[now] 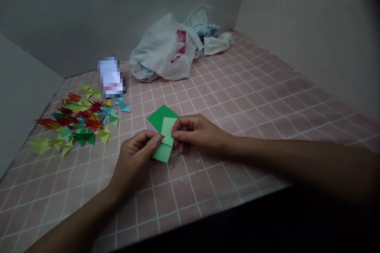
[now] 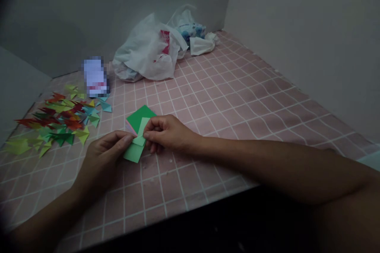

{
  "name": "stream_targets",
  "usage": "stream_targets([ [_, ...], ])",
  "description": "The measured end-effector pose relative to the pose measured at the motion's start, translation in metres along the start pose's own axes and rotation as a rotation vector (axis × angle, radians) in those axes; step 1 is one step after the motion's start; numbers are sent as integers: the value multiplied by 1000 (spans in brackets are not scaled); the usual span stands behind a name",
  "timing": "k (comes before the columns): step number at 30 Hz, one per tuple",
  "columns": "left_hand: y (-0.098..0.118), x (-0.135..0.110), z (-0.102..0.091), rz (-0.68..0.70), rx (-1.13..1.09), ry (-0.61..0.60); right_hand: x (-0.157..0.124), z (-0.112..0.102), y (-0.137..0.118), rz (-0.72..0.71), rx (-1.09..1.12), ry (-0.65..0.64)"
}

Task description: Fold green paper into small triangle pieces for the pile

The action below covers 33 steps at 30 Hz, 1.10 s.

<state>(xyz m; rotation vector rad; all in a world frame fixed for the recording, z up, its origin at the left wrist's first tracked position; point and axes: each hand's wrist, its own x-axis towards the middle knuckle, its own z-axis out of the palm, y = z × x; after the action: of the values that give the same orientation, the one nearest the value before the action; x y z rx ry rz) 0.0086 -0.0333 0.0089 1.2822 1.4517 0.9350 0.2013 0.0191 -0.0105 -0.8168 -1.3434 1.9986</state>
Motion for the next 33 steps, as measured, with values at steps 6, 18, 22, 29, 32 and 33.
stream_targets([
  [6, -1, 1, 1, -2, -8, -8, -1, 1, -1, 4, 15, 19],
  [18, 1, 1, -1, 43, 113, -3, 0, 4, -2, -5, 6, 54],
  [22, 2, 0, 1, 35, 85, 39, 0, 2, 0, -2, 51, 9],
  [29, 0, -1, 1, 5, 18, 19, 1, 0, 3, 16, 39, -44],
  [32, 1, -2, 2, 23, 41, 15, 1, 2, 2, 30, 47, -16],
  [33, 2, -2, 2, 33, 51, 20, 0, 3, 2, 33, 47, -7],
])
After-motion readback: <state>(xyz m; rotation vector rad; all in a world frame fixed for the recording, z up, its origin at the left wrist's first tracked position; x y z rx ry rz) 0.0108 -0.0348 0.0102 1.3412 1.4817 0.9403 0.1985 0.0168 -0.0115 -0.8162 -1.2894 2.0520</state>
